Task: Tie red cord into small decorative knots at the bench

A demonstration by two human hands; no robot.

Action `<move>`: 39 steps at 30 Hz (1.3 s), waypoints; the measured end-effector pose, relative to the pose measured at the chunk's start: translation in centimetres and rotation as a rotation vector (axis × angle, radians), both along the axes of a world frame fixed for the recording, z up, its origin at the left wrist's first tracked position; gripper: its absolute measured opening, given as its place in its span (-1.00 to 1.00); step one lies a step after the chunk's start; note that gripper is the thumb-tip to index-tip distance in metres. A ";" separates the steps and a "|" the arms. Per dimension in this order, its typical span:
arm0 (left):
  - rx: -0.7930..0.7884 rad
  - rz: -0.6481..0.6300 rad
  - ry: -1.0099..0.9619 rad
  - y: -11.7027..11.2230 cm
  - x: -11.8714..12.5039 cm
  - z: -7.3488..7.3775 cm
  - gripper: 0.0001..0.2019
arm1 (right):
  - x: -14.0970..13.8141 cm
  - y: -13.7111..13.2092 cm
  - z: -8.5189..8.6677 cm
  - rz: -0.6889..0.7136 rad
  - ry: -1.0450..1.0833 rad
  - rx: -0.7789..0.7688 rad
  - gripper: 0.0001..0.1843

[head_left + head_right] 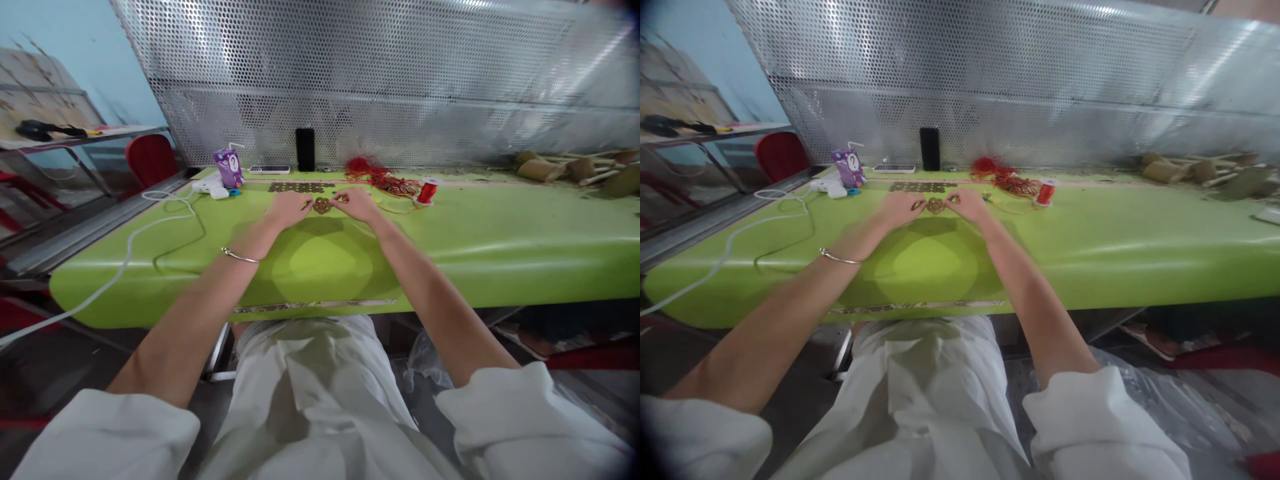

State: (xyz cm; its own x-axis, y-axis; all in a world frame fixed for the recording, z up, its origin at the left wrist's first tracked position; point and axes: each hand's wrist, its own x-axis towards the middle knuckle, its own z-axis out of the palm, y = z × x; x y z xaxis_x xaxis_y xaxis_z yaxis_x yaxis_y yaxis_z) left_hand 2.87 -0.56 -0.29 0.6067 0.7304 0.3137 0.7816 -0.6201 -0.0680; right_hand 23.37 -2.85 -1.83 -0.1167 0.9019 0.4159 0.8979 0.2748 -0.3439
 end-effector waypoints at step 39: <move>-0.292 -0.160 -0.598 2.2 0.3 -1.2 -0.77 | 0.8 0.6 -0.5 0.089 0.608 -0.268 -0.69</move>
